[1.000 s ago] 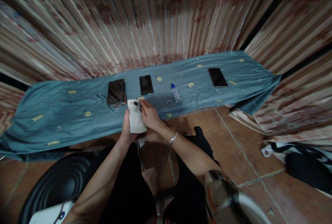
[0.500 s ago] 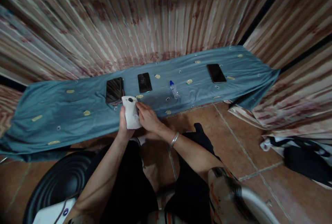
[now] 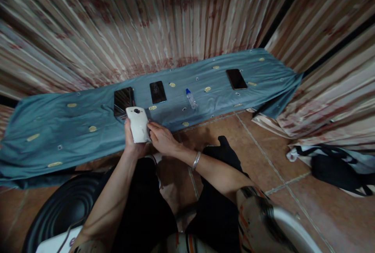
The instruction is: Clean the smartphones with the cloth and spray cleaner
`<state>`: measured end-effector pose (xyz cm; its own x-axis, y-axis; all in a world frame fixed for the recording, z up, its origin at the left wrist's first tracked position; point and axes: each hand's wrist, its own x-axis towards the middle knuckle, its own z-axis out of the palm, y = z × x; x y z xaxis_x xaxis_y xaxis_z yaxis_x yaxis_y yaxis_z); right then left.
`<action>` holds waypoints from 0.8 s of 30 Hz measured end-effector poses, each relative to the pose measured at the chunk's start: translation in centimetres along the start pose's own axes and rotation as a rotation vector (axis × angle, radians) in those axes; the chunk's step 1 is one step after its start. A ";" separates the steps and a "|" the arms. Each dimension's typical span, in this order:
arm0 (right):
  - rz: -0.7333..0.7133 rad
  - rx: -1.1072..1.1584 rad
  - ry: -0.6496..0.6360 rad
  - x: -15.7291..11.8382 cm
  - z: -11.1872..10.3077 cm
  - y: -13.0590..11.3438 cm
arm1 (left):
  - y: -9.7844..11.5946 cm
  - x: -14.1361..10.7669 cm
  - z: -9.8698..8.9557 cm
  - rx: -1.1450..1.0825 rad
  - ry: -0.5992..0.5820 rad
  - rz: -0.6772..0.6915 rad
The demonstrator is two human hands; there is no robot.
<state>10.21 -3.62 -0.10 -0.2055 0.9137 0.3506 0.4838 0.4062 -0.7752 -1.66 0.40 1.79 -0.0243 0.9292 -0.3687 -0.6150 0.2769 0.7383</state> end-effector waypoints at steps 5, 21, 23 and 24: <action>0.015 0.022 -0.037 -1.1 -0.4 -0.6 | 0.5 0.1 0.3 0.033 -0.002 -0.016; -0.186 -0.284 -0.087 -1.7 -2.4 -0.9 | 0.1 -0.1 1.0 -0.075 0.009 -0.088; -0.220 -0.309 -0.075 -1.7 -2.5 -1.0 | 0.1 -0.1 1.1 -0.071 -0.001 -0.091; -0.230 -0.312 -0.069 -1.7 -2.5 -1.1 | 0.1 -0.2 1.1 -0.064 -0.002 -0.095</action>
<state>12.19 -5.61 1.46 -0.3907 0.8020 0.4519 0.6515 0.5877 -0.4797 -0.88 0.54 2.59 0.0376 0.9001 -0.4340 -0.6639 0.3471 0.6624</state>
